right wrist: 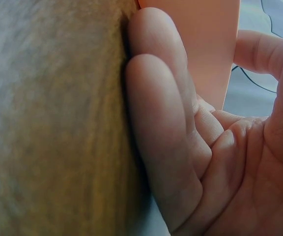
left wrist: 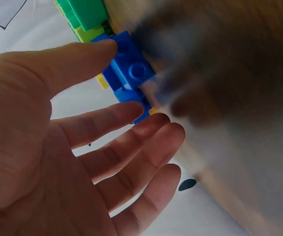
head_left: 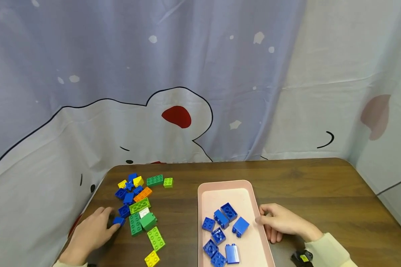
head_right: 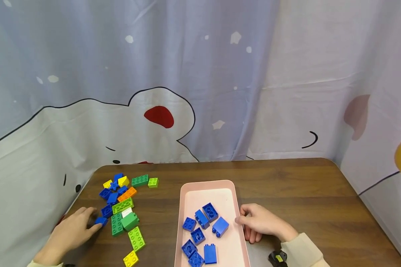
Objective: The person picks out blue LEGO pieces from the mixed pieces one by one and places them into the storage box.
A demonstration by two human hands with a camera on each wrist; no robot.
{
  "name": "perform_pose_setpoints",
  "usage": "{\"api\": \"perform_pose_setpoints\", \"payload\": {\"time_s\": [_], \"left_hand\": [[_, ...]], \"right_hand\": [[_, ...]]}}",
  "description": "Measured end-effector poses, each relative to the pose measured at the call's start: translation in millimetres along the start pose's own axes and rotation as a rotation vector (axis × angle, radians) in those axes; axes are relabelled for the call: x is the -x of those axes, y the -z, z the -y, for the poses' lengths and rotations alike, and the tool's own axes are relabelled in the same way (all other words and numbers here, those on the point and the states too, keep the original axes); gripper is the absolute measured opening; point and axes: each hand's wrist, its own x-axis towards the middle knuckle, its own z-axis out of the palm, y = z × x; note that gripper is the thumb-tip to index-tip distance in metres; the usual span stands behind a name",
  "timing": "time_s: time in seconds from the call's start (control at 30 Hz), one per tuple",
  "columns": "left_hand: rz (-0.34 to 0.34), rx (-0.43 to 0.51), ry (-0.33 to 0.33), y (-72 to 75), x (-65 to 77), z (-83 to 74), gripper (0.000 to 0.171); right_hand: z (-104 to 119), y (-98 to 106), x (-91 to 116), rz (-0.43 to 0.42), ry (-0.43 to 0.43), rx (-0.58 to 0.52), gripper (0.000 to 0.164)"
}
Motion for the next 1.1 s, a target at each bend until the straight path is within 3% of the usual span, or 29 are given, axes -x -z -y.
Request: {"api": "perform_pose_setpoints", "payload": {"time_s": [0.17,0.5,0.8,1.1], "left_hand": [[0.02,-0.002,-0.005,-1.6,-0.2,2.1,0.059],[-0.034,0.057,-0.064,-8.0,0.3,3.4,0.023],[-0.005,0.146,-0.051,-11.2,-4.1,-3.9,0.037],[0.001,0.091,-0.051,-10.1,-4.6,-13.9,0.033]], "right_hand": [[-0.4,0.2,0.1,-0.001,0.01,-0.009,0.029],[-3.0,-0.2,-0.8,-0.005,0.016,-0.007,0.029],[-4.3,0.0,-0.8,-0.006,0.017,-0.015,0.029],[-3.6,-0.1,-0.7,-0.005,0.019,-0.016,0.029]]}}
